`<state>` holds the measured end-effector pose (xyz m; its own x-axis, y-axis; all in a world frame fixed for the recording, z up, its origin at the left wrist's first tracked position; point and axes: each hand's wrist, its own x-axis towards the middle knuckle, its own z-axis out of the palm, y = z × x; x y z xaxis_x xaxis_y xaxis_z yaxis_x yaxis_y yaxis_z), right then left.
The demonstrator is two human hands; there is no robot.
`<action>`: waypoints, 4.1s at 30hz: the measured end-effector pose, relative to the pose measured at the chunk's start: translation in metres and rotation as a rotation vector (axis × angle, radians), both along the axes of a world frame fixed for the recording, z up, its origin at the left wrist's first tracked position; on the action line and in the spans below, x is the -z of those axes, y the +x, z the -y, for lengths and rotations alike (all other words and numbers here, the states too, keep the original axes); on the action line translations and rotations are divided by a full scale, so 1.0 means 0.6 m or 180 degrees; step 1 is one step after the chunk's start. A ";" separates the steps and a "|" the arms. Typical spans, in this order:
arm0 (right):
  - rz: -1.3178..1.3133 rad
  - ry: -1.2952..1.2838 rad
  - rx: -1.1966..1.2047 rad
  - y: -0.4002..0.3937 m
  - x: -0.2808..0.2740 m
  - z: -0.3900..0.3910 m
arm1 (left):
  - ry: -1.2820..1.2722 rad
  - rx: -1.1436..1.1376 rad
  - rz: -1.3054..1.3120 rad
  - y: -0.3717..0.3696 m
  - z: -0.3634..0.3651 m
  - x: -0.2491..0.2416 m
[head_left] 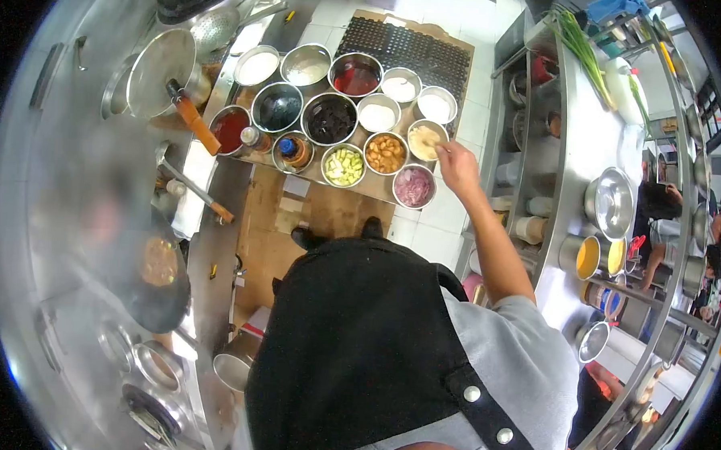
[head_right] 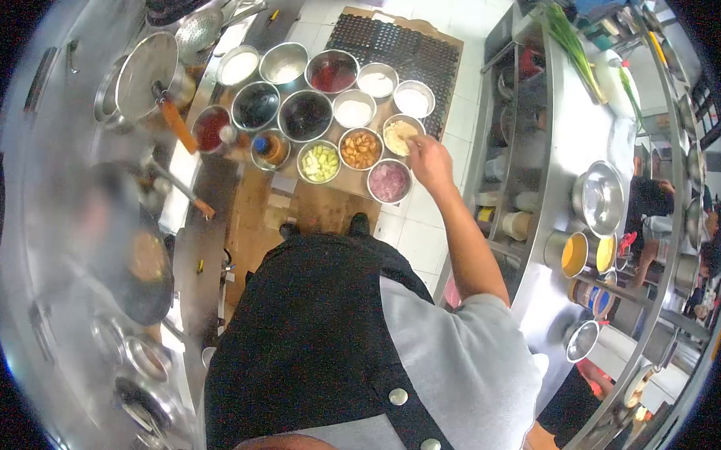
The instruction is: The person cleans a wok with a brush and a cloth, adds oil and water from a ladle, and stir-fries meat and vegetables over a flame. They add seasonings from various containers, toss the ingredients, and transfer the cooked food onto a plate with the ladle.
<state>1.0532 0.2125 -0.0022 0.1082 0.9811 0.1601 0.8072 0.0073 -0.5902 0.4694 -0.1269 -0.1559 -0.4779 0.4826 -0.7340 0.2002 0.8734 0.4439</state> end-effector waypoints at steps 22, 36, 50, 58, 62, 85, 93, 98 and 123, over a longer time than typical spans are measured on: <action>-0.2267 -0.0218 0.1248 -0.025 0.186 -0.334 | -0.0380 0.0011 -0.0190 0.019 0.070 -0.045; -0.3846 -0.0579 0.1390 -0.035 0.044 -0.237 | -0.0330 0.0203 -0.0300 -0.005 0.115 0.012; -0.4170 -0.1590 -0.1282 -0.687 -0.225 -0.106 | 0.0377 -0.0986 -0.0849 -0.088 0.139 0.000; -0.2817 -0.1075 -0.2919 -1.032 -0.279 -0.011 | -0.0061 -0.1697 -0.0485 -0.155 0.306 0.018; -0.2870 -0.1099 -0.2782 -1.004 -0.295 -0.021 | -0.0519 -0.1467 -0.0971 -0.162 0.316 0.004; -0.0631 -0.0741 0.0612 0.082 0.178 -0.060 | 0.0094 0.0471 -0.0622 -0.055 0.109 0.092; -0.0814 0.0321 -0.0228 -0.232 -0.124 -0.063 | 0.0567 -0.0778 -0.0342 -0.023 0.159 0.022; -0.1318 -0.1580 -0.2602 -0.526 0.023 -0.029 | -0.0261 -0.0576 -0.0518 0.024 0.346 0.098; -0.3184 -0.2371 -0.1733 -0.934 0.031 0.075 | -0.0394 -0.0346 -0.0444 -0.272 0.364 0.135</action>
<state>0.4929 0.1677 -0.0206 -0.5608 0.7551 -0.3396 0.0325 -0.3898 -0.9203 0.3065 -0.3455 -0.2369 -0.6234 0.3329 -0.7075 0.1538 0.9394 0.3065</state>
